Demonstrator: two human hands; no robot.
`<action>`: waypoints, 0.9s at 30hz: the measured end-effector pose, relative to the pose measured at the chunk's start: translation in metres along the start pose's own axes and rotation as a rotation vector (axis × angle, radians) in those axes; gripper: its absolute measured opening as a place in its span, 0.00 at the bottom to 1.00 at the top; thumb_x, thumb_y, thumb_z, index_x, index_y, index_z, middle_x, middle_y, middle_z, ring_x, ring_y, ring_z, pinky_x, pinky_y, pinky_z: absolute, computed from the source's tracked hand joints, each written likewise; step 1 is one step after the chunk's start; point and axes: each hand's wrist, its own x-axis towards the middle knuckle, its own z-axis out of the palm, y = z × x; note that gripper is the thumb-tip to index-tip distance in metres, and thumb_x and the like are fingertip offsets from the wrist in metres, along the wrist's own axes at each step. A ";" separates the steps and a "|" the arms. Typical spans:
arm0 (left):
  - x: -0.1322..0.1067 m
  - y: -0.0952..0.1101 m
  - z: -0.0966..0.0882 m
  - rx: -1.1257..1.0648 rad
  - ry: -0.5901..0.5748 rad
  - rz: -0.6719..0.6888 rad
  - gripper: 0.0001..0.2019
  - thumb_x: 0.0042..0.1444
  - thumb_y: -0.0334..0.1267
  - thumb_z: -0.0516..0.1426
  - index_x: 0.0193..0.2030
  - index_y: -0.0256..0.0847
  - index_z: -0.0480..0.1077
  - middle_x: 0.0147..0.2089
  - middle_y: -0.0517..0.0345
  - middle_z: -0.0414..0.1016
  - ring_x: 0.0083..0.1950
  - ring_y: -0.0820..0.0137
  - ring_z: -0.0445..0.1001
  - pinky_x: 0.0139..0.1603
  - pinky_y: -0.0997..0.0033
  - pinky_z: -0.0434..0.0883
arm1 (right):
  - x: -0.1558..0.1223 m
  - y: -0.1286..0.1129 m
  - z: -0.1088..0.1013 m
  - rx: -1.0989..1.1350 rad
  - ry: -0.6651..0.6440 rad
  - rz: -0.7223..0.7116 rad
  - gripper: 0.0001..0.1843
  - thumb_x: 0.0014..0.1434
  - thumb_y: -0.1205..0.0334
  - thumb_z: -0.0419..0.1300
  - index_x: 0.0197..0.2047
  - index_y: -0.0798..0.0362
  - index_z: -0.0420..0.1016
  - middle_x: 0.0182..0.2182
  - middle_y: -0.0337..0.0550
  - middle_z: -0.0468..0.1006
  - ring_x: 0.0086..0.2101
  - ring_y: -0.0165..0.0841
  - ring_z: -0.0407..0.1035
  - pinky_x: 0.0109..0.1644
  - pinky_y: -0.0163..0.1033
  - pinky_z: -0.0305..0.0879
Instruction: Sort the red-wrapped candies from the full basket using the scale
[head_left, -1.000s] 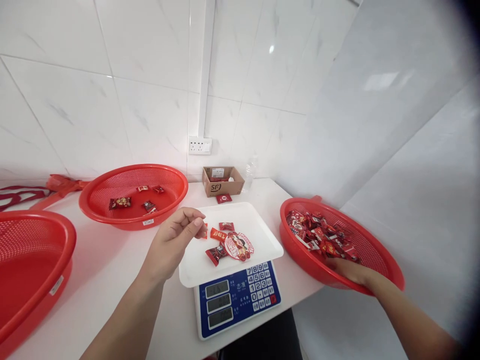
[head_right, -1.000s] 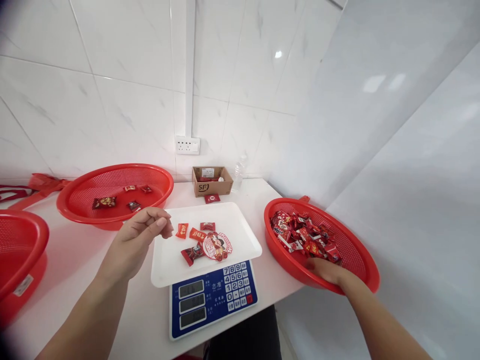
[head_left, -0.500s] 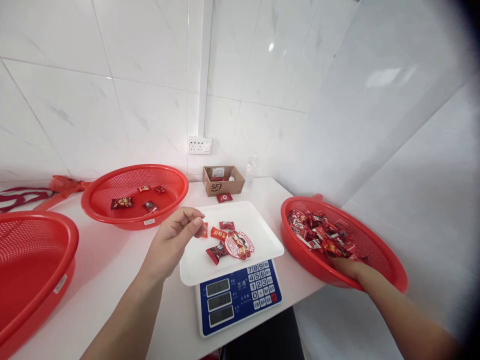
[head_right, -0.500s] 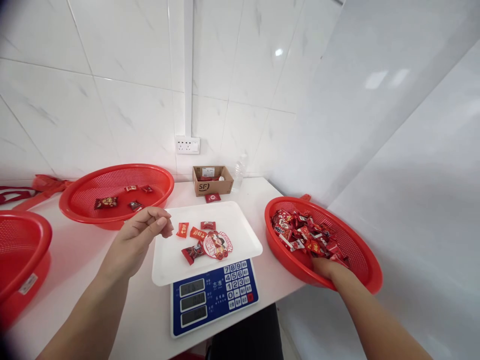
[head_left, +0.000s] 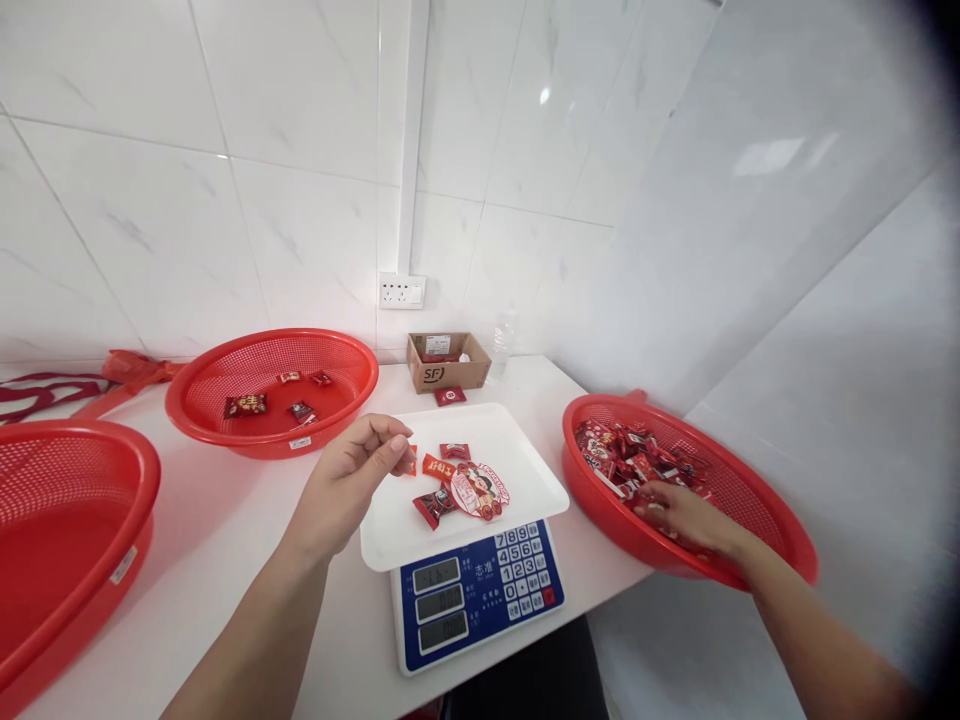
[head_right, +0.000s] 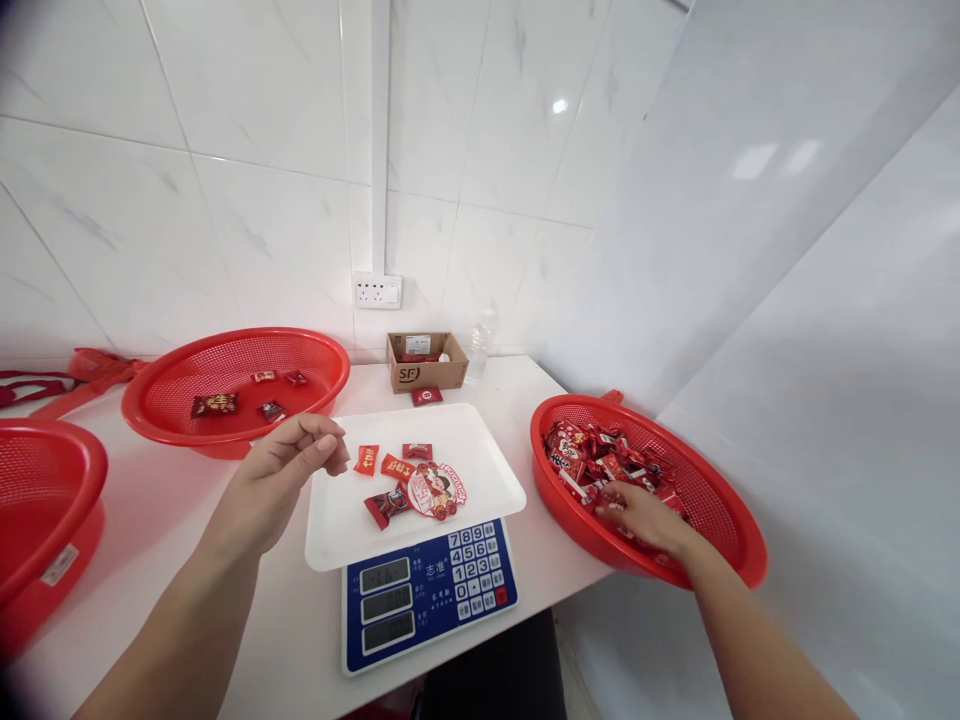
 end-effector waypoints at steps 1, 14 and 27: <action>0.000 0.000 0.000 0.000 -0.005 0.000 0.07 0.55 0.43 0.58 0.35 0.42 0.69 0.29 0.62 0.71 0.31 0.73 0.69 0.35 0.73 0.68 | 0.000 -0.006 -0.003 0.005 0.028 0.019 0.14 0.45 0.50 0.60 0.30 0.51 0.72 0.24 0.44 0.77 0.26 0.42 0.71 0.31 0.45 0.67; -0.009 0.000 0.030 0.307 -0.392 -0.047 0.11 0.60 0.44 0.52 0.42 0.43 0.71 0.38 0.55 0.75 0.38 0.66 0.71 0.38 0.69 0.67 | -0.091 -0.182 0.043 0.600 -0.171 -0.519 0.18 0.60 0.50 0.54 0.51 0.48 0.66 0.38 0.41 0.76 0.33 0.32 0.71 0.37 0.38 0.69; -0.010 -0.007 0.032 0.268 -0.321 -0.018 0.16 0.61 0.48 0.50 0.26 0.41 0.63 0.26 0.63 0.63 0.29 0.72 0.62 0.31 0.73 0.60 | -0.105 -0.208 0.057 0.653 -0.292 -0.588 0.19 0.61 0.44 0.51 0.29 0.51 0.67 0.23 0.37 0.70 0.24 0.30 0.64 0.28 0.34 0.61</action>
